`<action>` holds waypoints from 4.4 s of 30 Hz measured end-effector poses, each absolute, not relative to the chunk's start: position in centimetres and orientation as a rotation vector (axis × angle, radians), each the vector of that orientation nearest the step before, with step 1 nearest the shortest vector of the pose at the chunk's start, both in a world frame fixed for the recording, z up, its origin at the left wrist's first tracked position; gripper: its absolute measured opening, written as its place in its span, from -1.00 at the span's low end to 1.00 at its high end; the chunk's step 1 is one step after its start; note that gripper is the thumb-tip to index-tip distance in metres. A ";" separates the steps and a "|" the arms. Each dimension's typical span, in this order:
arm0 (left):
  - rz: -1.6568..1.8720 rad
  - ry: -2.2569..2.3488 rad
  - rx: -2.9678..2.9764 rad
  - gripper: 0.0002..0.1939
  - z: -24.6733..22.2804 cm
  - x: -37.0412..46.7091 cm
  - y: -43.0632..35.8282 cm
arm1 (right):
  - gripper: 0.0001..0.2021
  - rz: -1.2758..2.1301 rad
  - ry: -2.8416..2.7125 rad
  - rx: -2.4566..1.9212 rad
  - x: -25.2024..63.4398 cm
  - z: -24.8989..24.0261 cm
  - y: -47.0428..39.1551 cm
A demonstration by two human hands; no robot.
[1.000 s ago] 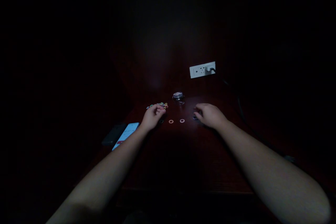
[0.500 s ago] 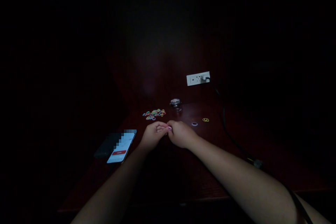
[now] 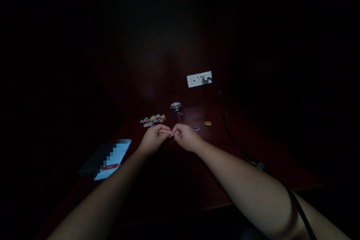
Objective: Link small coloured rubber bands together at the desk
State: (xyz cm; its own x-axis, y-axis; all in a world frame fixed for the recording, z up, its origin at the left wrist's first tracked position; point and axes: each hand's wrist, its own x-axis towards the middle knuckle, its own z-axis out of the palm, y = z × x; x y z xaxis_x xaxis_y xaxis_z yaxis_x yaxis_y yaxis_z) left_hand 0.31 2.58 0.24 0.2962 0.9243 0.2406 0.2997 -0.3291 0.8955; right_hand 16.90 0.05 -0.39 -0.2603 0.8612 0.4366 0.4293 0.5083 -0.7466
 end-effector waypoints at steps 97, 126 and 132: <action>0.912 0.938 1.869 -0.88 0.0 0.1 0.6 | -0.85 0.680 -1.887 -0.904 17.6 0.1 -0.5; 0.950 1.007 2.022 -0.79 0.3 -0.1 0.1 | -0.86 0.836 -1.853 -0.912 17.7 0.1 -0.7; 0.977 1.000 2.018 -0.77 0.2 -0.1 0.2 | -0.84 0.860 -1.820 -0.919 17.7 -0.3 -0.2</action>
State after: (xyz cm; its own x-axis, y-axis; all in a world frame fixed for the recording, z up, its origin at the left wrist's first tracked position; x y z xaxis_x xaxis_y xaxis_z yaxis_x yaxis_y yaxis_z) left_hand -0.06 0.20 0.22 0.4248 0.8460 0.3221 0.3417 -0.4793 0.8084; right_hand 17.73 -0.24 -0.29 -0.3232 0.8575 0.4004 0.2352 0.4826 -0.8437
